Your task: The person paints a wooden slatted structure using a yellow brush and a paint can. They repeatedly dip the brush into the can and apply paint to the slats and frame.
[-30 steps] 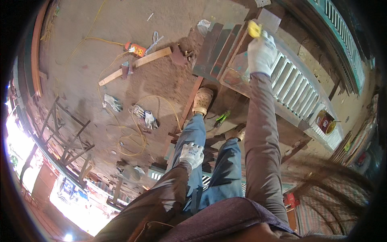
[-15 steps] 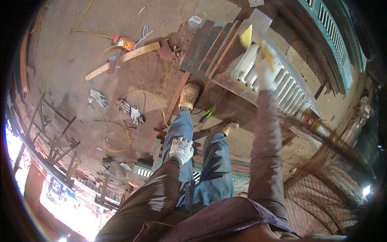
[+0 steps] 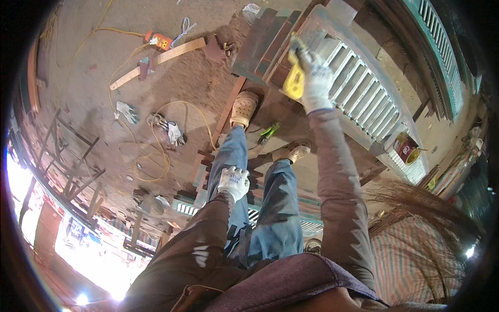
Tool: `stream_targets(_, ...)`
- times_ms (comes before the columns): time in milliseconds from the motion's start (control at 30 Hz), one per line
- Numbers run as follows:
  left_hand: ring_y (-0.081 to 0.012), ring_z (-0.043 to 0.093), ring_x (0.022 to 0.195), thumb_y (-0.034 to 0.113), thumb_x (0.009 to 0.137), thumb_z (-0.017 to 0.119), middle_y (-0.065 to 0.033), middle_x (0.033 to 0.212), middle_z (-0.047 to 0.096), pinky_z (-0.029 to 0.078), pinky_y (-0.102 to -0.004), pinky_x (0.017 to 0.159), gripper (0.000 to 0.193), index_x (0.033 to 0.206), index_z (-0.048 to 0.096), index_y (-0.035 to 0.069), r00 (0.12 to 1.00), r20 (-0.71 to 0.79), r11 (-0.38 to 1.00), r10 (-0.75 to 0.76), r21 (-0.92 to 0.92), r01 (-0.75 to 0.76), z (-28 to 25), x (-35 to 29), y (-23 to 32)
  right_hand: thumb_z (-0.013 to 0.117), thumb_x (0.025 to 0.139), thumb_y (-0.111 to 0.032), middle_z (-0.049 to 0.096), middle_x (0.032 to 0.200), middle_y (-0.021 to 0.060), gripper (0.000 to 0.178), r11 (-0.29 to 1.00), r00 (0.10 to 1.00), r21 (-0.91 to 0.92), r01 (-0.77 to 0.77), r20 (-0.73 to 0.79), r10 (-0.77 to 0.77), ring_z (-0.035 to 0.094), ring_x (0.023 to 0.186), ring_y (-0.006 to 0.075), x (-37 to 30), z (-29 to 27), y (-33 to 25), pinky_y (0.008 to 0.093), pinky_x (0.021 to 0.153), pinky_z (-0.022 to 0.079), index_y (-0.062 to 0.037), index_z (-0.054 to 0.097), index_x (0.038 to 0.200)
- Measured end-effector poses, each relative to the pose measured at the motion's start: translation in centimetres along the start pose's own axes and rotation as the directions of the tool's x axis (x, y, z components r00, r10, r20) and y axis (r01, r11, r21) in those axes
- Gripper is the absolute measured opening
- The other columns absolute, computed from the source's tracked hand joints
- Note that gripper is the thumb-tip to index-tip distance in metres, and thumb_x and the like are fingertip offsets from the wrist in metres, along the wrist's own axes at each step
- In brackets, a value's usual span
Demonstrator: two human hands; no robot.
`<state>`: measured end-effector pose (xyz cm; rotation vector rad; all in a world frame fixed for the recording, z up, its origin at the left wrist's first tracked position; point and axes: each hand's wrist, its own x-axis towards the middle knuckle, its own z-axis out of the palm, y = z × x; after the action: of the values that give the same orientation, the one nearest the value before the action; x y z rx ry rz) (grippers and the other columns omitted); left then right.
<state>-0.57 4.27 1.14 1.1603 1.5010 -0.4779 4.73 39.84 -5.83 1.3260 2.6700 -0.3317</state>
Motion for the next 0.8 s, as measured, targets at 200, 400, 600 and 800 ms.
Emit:
stream_targets(200,-0.0256,0.059,0.103,0.028,0.083,0.055,-0.0066,0.102,0.068,0.043,-0.0435,0.086,0.026,0.103,0.066,0.015,0.995,-0.096,0.999,0.041,0.03,-0.038,2.2,0.9,0.5,0.056,0.081,-0.015,0.058,0.113,0.0073,0.04,0.99,0.991,0.051,0.132,-0.028,-0.131,0.058,0.102,0.0273,-10.0,1.6,-5.1,0.0401,0.088,0.051,-0.0134,0.057,0.121)
stream_targets(400,-0.0228,0.057,0.109,0.032,0.086,0.051,-0.0059,0.111,0.065,0.042,-0.0449,0.09,0.032,0.112,0.064,0.019,1.0,-0.013,0.993,0.008,0.12,-0.007,1.3,0.1,0.2,0.063,0.086,-0.014,0.068,0.104,0.0133,0.018,0.676,0.985,0.735,-0.056,-0.071,0.158,0.065,0.098,0.0319,-15.5,4.3,-5.8,0.0393,0.09,0.051,-0.0124,0.07,0.103)
stream_targets(600,-0.0243,0.06,0.101,0.028,0.084,0.054,-0.0056,0.101,0.067,0.044,-0.0445,0.083,0.026,0.103,0.065,0.015,0.998,-0.015,0.996,0.066,0.059,-0.065,1.6,0.4,0.4,0.055,0.089,-0.011,0.067,0.092,0.0142,0.022,0.963,0.811,0.262,-0.056,-0.55,0.197,0.066,0.082,0.0323,2.3,-1.8,3.9,0.04,0.073,0.053,-0.0054,0.066,0.107)
stream_targets(800,-0.0247,0.059,0.105,0.029,0.083,0.055,-0.0056,0.104,0.068,0.043,-0.0442,0.086,0.027,0.104,0.066,0.016,0.998,-0.043,0.998,0.051,0.023,-0.05,1.7,0.5,-0.2,0.052,0.085,-0.018,0.06,0.094,0.0091,0.033,0.947,0.96,-0.268,-0.178,-0.258,0.107,0.061,0.084,0.0272,9.6,0.4,4.5,0.0412,0.069,0.051,-0.0051,0.058,0.115)
